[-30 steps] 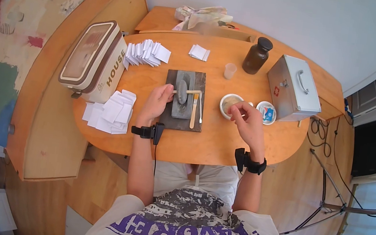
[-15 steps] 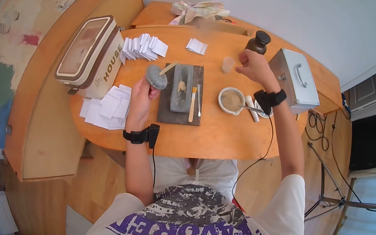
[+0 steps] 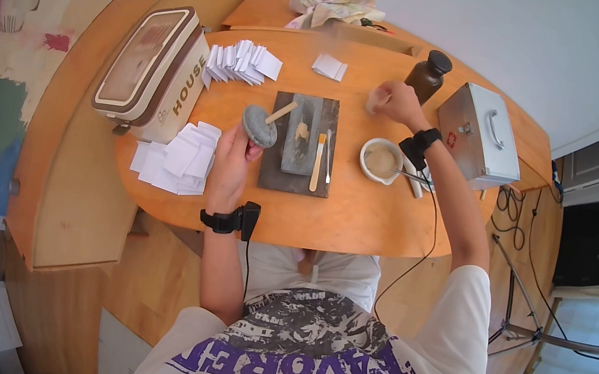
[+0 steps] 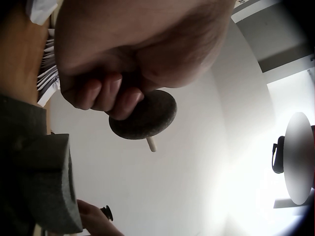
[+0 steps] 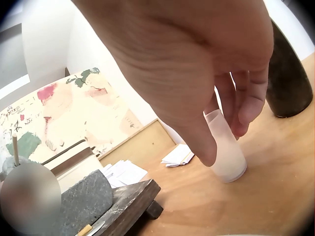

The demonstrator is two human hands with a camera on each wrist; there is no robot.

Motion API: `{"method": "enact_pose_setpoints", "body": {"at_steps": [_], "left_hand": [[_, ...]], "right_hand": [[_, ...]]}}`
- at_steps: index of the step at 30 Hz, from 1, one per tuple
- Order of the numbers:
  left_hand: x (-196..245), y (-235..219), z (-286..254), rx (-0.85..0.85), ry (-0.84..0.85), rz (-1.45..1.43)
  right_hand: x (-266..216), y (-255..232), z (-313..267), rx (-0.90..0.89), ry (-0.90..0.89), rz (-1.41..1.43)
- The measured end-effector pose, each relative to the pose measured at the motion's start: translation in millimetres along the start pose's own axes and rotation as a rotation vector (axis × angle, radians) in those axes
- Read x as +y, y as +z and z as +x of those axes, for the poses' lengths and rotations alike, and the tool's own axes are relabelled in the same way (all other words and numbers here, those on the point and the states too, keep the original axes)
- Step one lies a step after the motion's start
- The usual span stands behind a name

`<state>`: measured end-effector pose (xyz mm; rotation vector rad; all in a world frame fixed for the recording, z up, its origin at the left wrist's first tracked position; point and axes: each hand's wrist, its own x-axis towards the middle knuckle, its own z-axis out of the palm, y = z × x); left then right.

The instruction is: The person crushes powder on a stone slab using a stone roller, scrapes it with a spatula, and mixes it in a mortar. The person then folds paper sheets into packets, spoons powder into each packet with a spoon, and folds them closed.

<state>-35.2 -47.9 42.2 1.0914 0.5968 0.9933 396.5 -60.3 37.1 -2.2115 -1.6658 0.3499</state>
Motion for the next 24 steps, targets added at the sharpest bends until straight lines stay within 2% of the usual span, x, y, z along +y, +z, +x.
{"method": "enact_pose_setpoints", "body": {"at_steps": [3,5,6,8,12,14,24], "left_hand": [[2,4,-2,0.034,0.000,0.026],[2,1,-2,0.020,-0.018,0.024],[2,0,-3,0.002,-0.037,0.020],[0,5,-3,0.019,-0.018,0.013],[1,12,-4,0.024,-0.024,-0.033],[0,9,-6,0.001,-0.030,-0.032],[3,5,-12,0.008,-0.025,-0.053]], "right_hand": [[-21,-21,-10,0.021,0.025,0.111],[-37,-32,-26,0.138,-0.230,0.189],[-47,-38,-34,0.129,-0.238,0.185],[-70,-49,-49,0.116,-0.456,0.277],[-101,-57,-69,0.029,-0.535,0.200],[-109,-54,-72,0.001,-0.651,0.177],[-136,-45,-76,-0.090,-0.679,-0.027]]}}
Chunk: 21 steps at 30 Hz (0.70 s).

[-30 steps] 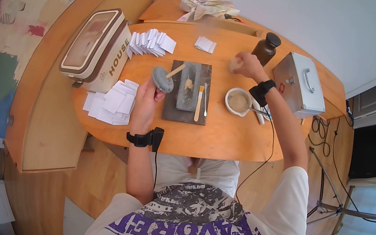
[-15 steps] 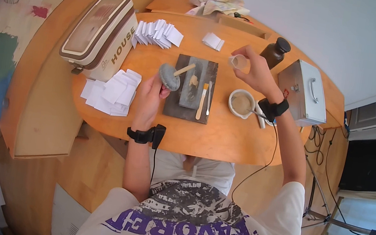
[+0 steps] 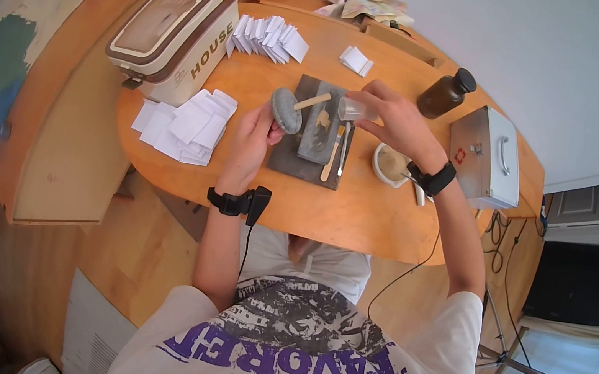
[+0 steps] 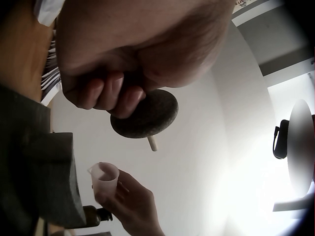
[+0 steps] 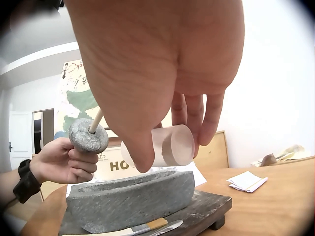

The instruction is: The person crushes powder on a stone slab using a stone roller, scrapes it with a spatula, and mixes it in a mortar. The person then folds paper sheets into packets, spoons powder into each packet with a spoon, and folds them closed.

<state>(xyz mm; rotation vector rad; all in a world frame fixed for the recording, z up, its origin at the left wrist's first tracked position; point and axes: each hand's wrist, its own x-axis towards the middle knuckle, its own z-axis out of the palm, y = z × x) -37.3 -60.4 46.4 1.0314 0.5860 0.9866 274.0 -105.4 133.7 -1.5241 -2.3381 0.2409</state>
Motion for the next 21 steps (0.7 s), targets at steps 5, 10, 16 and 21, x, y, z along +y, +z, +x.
{"method": "enact_pose_setpoints", "body": {"at_steps": [5,10,16,21], "left_hand": [[-7,-13,2,-0.020,0.026,0.015],[-7,-8,2,0.025,0.074,0.026],[-6,-9,2,0.023,0.067,0.019],[-6,-10,1,0.017,0.062,0.026]], "right_hand": [[-3,5,4,-0.027,-0.051,-0.015],[-4,11,7,-0.030,-0.059,-0.024],[-7,15,10,-0.018,-0.112,0.008],[-8,17,13,-0.011,-0.129,0.014]]}}
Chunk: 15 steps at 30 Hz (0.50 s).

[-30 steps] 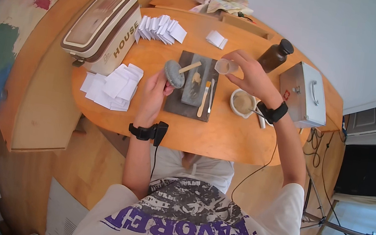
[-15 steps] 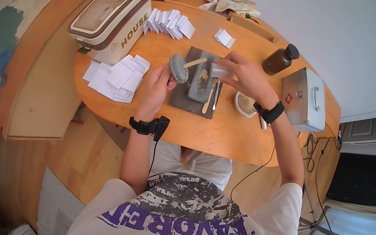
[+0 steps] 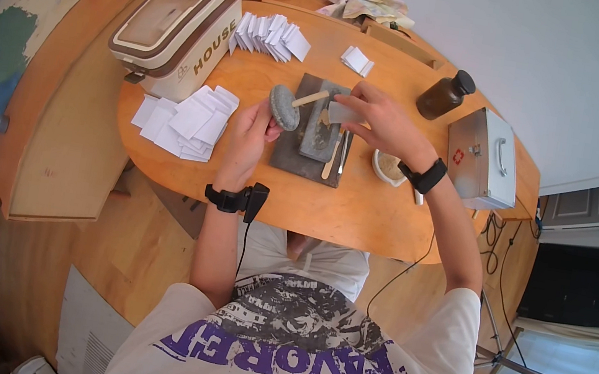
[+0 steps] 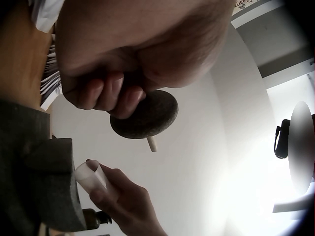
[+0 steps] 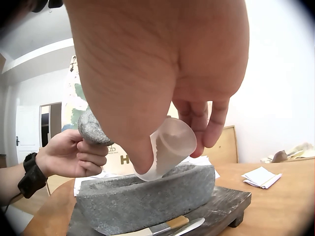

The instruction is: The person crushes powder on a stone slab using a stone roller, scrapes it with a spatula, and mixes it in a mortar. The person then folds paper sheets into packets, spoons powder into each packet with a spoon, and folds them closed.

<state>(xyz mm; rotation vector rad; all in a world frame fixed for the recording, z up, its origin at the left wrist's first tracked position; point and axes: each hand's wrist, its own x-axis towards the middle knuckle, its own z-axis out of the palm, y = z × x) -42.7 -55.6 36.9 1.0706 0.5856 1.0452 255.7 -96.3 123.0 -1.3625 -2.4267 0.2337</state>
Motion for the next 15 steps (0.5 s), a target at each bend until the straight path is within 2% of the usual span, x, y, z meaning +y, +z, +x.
{"method": "enact_pose_setpoints", "body": {"at_steps": [13,15], "left_hand": [[-0.1,-2.1,-1.8,0.007,0.002,0.008],[-0.2,-5.8,-2.4,-0.033,-0.022,0.000]], "right_hand": [[-1.1,3.0,0.2,0.005,-0.006,-0.036],[-0.7,5.3,0.1,0.003,0.001,-0.049]]}}
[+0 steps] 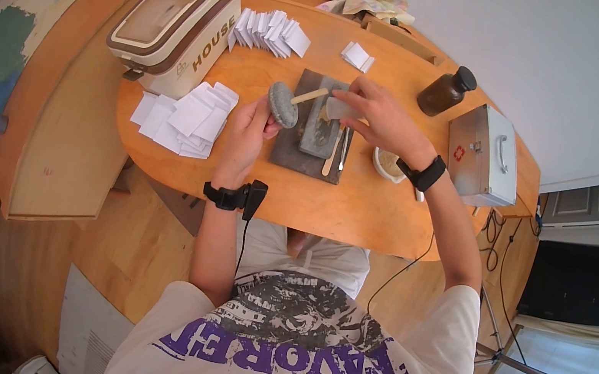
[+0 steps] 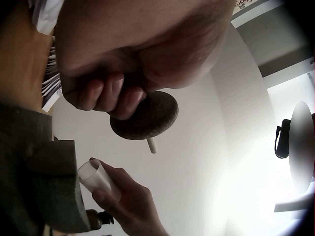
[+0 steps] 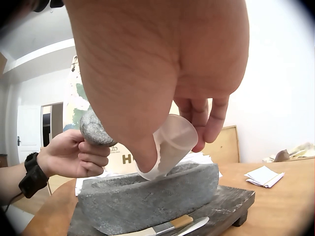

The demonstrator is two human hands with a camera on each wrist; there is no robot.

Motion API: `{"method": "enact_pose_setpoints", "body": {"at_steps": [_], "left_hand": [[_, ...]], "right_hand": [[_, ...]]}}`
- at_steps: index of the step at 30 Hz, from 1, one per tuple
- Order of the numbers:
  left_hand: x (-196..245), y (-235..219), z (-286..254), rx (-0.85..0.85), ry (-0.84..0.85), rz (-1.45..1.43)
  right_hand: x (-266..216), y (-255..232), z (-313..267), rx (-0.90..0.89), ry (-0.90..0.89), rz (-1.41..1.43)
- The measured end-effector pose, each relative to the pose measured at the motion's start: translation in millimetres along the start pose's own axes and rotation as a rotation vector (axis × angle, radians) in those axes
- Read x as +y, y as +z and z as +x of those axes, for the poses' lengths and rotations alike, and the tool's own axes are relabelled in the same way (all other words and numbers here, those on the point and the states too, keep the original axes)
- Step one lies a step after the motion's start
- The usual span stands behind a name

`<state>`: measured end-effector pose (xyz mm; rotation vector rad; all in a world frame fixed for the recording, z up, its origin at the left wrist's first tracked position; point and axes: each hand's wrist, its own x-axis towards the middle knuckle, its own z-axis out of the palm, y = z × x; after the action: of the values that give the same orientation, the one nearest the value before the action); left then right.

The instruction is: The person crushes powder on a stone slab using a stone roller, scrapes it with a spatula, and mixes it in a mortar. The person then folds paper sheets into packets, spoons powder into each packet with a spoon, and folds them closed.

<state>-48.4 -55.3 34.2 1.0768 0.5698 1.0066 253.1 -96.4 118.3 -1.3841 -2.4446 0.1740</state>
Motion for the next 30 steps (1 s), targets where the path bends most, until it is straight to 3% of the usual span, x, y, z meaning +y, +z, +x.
{"method": "enact_pose_setpoints", "body": {"at_steps": [21,23,27,30], "left_hand": [[1,6,1,0.041,0.005,0.039],[0,6,1,0.044,0.006,0.036],[3,7,0,0.036,-0.002,0.037],[3,4,-1,0.008,-0.023,0.024]], "right_hand": [[4,4,-7,0.042,-0.004,0.055],[3,6,-11,0.046,0.088,0.094],[8,8,-17,0.105,0.075,0.152],[14,7,-26,0.136,0.165,0.306]]}}
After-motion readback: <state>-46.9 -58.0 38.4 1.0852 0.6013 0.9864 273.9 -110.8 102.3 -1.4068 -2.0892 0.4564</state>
